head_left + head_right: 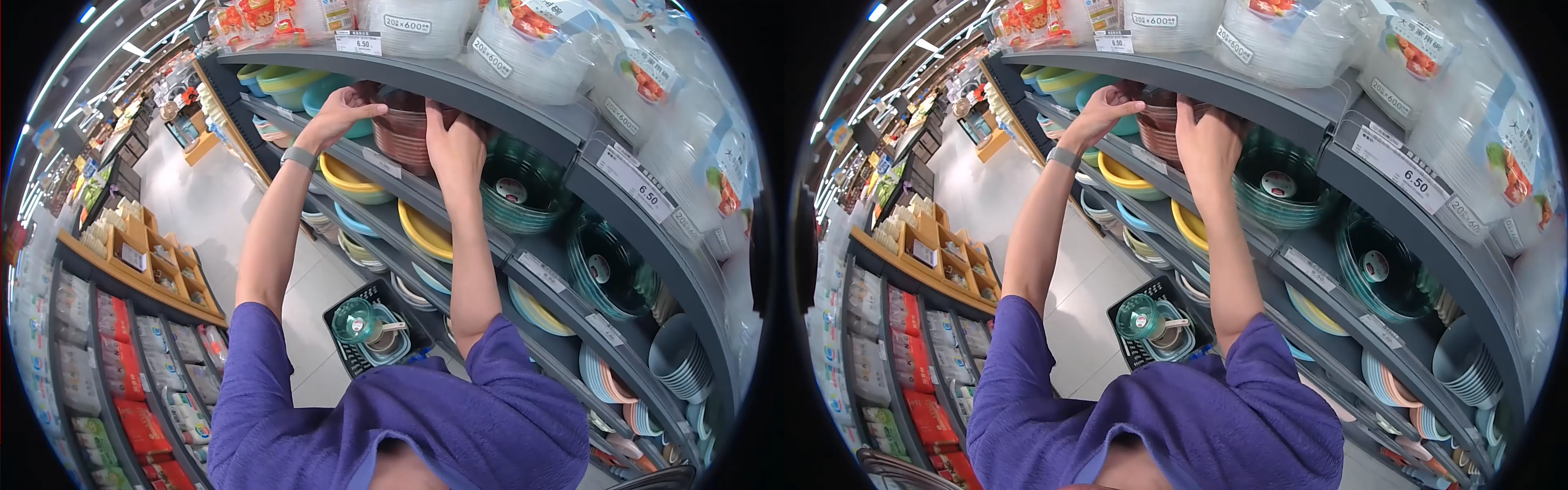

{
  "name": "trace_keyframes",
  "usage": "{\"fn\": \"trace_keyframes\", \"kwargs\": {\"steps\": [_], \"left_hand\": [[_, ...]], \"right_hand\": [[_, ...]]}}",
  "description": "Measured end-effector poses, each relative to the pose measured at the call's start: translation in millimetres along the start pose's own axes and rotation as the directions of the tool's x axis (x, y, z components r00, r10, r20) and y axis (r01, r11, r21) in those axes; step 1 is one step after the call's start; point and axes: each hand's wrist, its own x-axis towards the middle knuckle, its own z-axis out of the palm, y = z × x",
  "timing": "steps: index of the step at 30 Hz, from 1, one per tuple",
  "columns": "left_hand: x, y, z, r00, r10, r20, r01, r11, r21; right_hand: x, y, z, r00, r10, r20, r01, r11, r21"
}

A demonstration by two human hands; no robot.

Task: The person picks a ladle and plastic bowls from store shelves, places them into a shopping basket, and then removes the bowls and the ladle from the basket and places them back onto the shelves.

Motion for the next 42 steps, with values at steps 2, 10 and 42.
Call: {"fn": "trace_keyframes", "kwargs": {"steps": [2, 10, 42], "left_hand": [[1.3, -13.3, -7.2, 1.0, 0.021, 0.005, -0.021, 0.999, 0.03], [-2.9, -23.1, -15.1, 0.995, -0.037, -0.098, 0.072, 0.917, 0.392], [-607.2, -312.2, 180.1, 0.291, -0.818, -0.497, 0.912, 0.394, -0.115]], "right_hand": [[2.0, 0.1, -0.6, 0.999, -0.011, 0.043, 0.016, 0.993, -0.115], [7.3, -27.2, -30.8, 0.801, 0.325, 0.503, -0.161, 0.926, -0.341], [-500.7, 242.7, 4.5, -0.27, -0.24, 0.933, 0.145, 0.947, 0.285]]}}
